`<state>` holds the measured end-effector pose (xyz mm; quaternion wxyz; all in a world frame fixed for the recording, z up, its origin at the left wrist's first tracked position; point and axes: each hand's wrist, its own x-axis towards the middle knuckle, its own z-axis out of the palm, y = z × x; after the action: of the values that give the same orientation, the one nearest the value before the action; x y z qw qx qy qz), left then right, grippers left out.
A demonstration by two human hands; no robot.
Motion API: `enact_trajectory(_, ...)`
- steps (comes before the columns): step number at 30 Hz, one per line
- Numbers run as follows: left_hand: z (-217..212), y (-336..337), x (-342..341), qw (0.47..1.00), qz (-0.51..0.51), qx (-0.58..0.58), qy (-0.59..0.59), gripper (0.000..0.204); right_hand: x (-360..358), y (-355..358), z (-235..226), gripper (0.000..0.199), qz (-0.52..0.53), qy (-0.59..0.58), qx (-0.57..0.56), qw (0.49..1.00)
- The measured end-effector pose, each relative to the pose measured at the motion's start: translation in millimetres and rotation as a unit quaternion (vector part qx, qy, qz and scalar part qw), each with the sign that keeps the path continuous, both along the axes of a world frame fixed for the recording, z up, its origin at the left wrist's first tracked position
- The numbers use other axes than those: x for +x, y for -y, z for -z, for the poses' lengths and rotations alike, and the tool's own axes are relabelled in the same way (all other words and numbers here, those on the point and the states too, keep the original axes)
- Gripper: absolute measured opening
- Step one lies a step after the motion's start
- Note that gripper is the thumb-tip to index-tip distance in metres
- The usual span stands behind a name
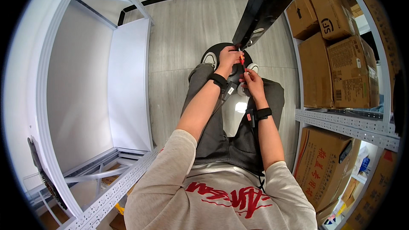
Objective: The person assembles a standing fan by using a screwdriver to tighten screws on the fan's neck and base. After securing the components, the person wipes the fan's body with a cloth.
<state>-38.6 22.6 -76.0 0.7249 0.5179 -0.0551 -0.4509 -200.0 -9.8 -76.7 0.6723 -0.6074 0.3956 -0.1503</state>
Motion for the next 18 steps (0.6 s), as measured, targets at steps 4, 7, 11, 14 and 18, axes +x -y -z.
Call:
enact_trajectory(4, -1.0, 1.5, -2.1, 1.000, -0.007, 0.000, -0.007, 0.041, 0.6, 0.8, -0.7, 0.028, 0.004, -0.018, -0.014, 1.000)
enact_trajectory(7, 2.2, 0.9, -0.3, 1.000, 0.004, -0.001, -0.005, 0.037, 0.8, 0.4, -3.3, 0.031, -0.001, -0.038, -0.030, 0.999)
enact_trajectory(11, 5.4, 0.9, 2.1, 1.000, 0.012, -0.004, -0.018, 0.030, -0.3, 0.7, -4.0, 0.033, -0.008, -0.035, -0.021, 0.999)
enact_trajectory(14, 6.1, 2.2, 2.3, 1.000, 0.009, -0.008, -0.025, 0.028, -1.5, 2.2, -1.0, 0.030, -0.003, 0.004, -0.005, 1.000)
enact_trajectory(18, 3.0, 0.7, 0.9, 1.000, 0.010, -0.004, -0.027, 0.028, -1.4, 2.0, -3.4, 0.031, -0.007, -0.006, 0.001, 1.000)
